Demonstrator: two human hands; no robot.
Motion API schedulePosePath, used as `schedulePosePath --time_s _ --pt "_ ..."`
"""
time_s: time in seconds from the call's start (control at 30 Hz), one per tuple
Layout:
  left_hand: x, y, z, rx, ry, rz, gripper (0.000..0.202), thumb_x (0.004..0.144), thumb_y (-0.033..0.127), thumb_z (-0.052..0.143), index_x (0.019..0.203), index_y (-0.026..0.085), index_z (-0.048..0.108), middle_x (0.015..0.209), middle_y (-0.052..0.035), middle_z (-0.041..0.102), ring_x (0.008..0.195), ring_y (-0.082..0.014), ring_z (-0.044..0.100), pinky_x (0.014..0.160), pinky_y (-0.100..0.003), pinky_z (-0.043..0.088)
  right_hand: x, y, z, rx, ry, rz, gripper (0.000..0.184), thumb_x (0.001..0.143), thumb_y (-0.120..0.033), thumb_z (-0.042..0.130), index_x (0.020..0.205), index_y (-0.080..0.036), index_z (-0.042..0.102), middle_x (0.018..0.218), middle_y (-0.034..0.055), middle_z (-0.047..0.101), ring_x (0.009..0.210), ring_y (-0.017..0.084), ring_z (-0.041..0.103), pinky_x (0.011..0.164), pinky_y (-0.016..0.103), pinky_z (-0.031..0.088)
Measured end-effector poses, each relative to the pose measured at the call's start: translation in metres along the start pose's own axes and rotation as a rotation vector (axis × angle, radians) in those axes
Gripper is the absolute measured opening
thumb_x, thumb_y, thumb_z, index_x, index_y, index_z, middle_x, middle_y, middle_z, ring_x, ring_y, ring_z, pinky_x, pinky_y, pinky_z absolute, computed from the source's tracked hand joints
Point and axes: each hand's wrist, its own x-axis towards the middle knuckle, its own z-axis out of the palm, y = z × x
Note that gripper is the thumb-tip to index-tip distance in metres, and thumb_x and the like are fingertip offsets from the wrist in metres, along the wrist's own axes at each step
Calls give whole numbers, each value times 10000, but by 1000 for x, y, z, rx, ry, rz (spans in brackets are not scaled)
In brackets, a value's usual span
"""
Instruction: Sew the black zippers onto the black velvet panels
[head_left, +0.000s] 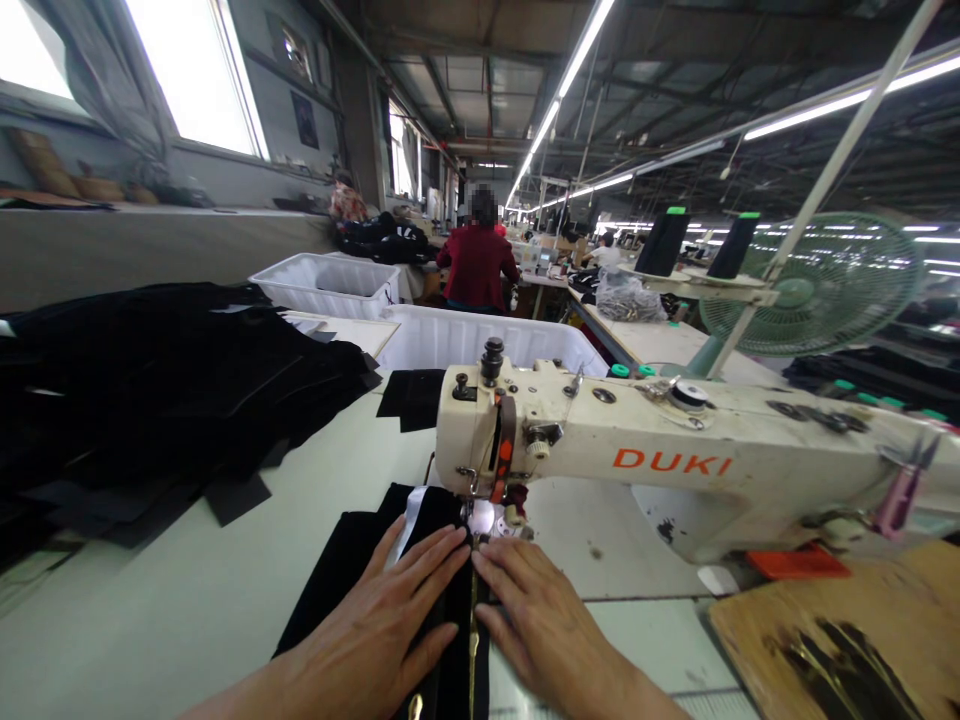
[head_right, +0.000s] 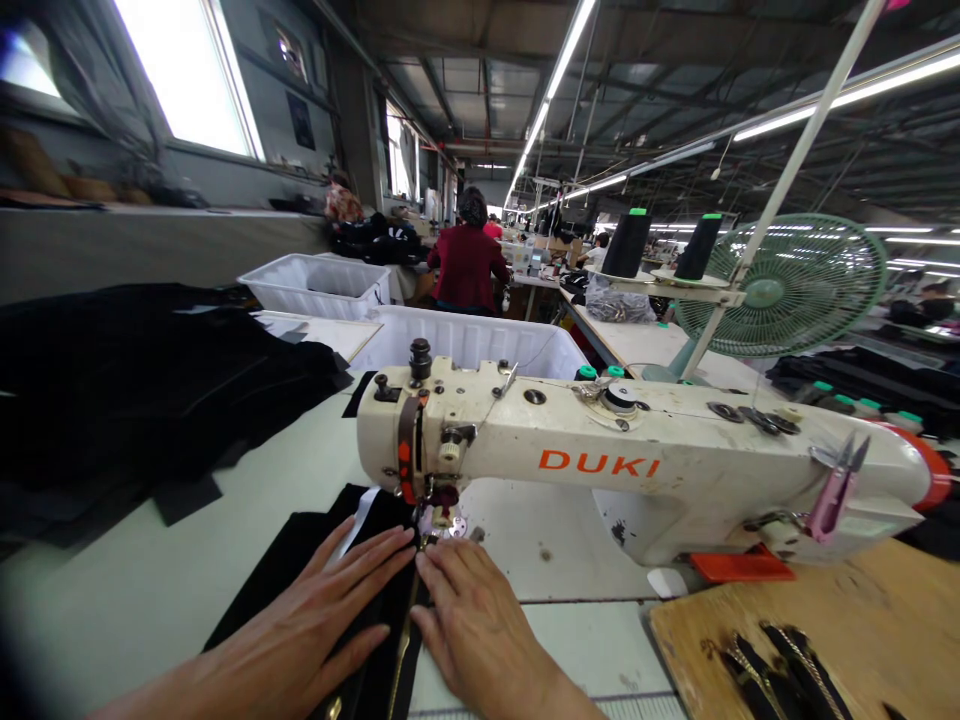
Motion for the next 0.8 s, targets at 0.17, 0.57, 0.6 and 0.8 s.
schedulePosePath --time_s 0.17,0.57,0.6,0.8 --pt "1 1 1 20 28 -2 623 1001 340 511 1558 276 240 1549 -70 385 1407 -320 369 1137 -637 221 5 0 -1 -19 -19 18 455 936 -291 585 1376 -199 520 1302 99 616 1192 255 568 1045 415 486" --pt "15 -8 0 -44 24 -29 574 991 301 521 1528 246 324 1493 -84 468 1380 -292 416 1171 -627 129 16 11 14 -143 42 11 443 944 -269 575 1368 -146 545 1343 122 607 1205 306 585 1032 483 504" --pt "16 -9 0 -47 26 -27 570 996 298 513 1529 241 320 1498 -90 463 1384 -294 412 1172 -630 118 16 11 15 -146 40 17 444 942 -264 574 1370 -148 545 1358 123 597 1215 308 580 1040 482 498" --pt "17 -8 1 -7 -51 -46 564 1030 331 441 1549 207 261 1545 -111 389 1417 -307 356 1150 -659 158 17 13 10 -112 37 23 454 936 -211 557 1385 -151 532 1388 114 577 1261 286 552 1063 439 487"
